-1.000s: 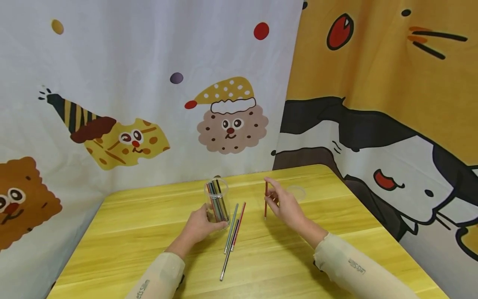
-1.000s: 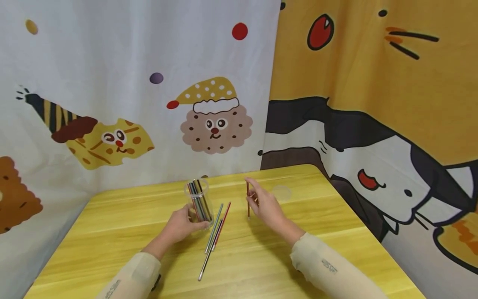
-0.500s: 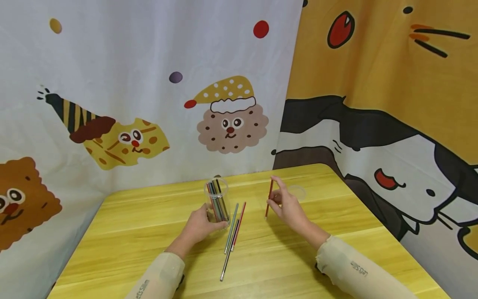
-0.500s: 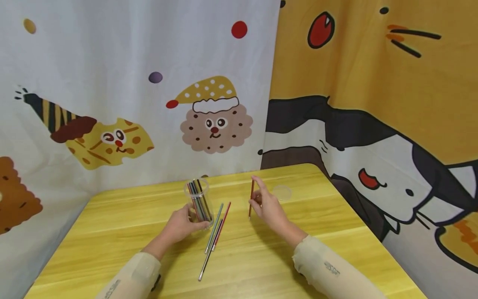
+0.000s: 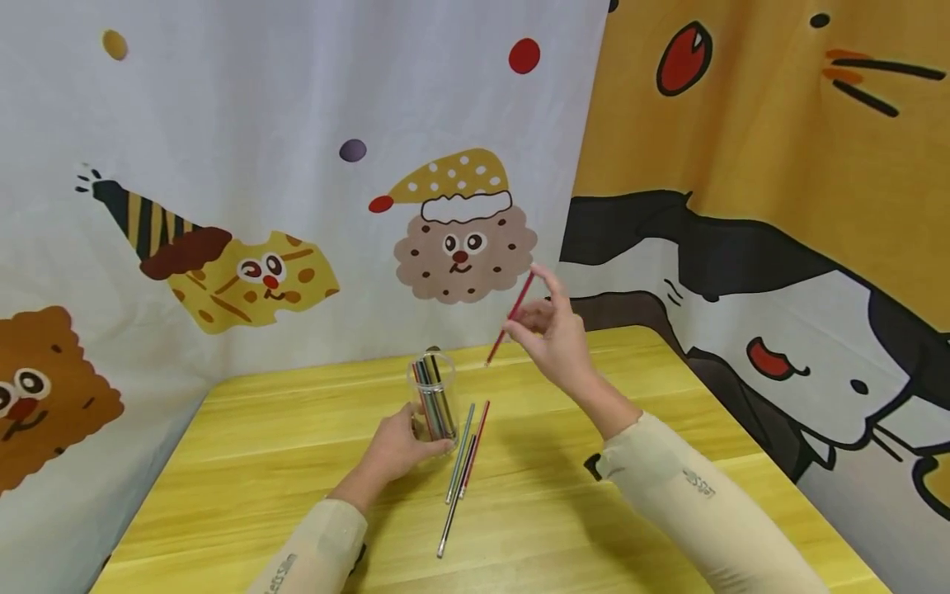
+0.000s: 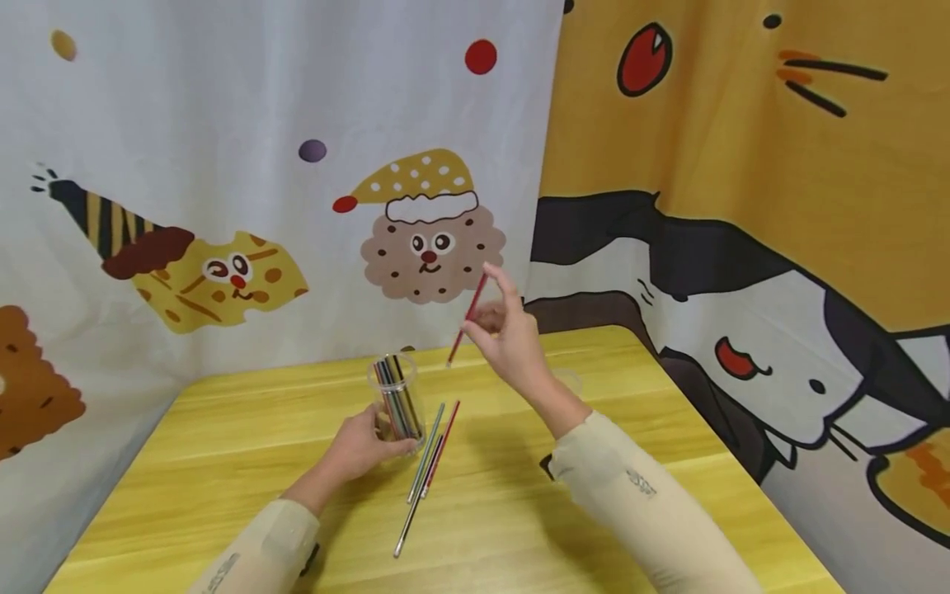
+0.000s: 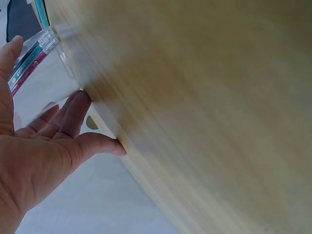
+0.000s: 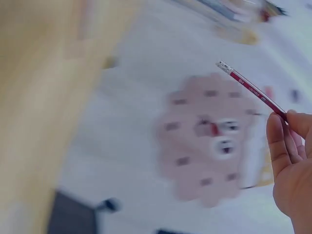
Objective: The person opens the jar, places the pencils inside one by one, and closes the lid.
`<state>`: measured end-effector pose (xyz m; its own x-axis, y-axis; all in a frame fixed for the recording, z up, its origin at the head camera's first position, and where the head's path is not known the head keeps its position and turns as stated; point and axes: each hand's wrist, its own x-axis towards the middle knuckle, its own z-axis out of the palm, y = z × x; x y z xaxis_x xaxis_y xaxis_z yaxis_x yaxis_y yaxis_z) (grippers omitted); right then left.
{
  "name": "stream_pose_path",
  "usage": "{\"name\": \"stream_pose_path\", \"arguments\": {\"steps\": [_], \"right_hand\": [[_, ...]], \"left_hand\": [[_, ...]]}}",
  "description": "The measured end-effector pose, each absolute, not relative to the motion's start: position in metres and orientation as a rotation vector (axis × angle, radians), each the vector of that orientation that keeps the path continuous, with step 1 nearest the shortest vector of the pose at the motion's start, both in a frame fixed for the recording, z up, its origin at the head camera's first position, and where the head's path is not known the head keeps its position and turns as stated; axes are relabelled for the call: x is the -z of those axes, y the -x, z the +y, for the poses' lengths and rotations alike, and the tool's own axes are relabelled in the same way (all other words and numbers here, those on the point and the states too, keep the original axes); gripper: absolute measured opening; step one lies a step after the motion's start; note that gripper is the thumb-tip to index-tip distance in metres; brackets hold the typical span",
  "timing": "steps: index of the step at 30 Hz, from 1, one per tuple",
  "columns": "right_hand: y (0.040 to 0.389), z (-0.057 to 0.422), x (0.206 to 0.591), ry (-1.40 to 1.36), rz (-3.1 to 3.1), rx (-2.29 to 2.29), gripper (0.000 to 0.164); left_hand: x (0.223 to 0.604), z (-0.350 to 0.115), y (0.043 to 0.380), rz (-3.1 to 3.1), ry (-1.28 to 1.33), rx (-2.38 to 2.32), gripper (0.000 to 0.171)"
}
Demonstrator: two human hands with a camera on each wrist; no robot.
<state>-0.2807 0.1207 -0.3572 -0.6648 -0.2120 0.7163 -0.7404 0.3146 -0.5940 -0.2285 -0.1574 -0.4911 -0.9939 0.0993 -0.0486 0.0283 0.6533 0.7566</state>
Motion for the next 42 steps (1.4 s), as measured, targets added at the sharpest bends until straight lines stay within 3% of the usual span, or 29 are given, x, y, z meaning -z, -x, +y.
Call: {"name": "stream_pose_path", "arguments": {"steps": [3,6,18,22,31,42], "right_hand": [[0.282,0.095,0.325,-0.865,-1.996,-1.453,0.091],[0.282,0.071,0.316,-0.941,-1.991,-1.452,0.088],[0.289,0.037,0.374,-1.056,-2.323,-1.005,0.080],[0.288,0.036,0.382,-1.066,-2.329,-0.913,0.067],[0.283,0.031,0.384,-1.074,-2.313,-0.688,0.015],[0.279,0.031,0.370,-1.042,-2.523,-0.462,0.016]], "left_hand": [[0.491,-0.160,0.229,2.787,-0.113,-1.263,0.079],[0.493,-0.160,0.230,2.791,-0.126,-1.263,0.079],[0.499,-0.160,0.236,2.811,-0.124,-1.250,0.084],[0.499,-0.160,0.236,2.807,-0.133,-1.254,0.084],[0.497,-0.160,0.234,2.797,-0.121,-1.251,0.085],[0.496,-0.160,0.233,2.802,-0.124,-1.233,0.083]]}}
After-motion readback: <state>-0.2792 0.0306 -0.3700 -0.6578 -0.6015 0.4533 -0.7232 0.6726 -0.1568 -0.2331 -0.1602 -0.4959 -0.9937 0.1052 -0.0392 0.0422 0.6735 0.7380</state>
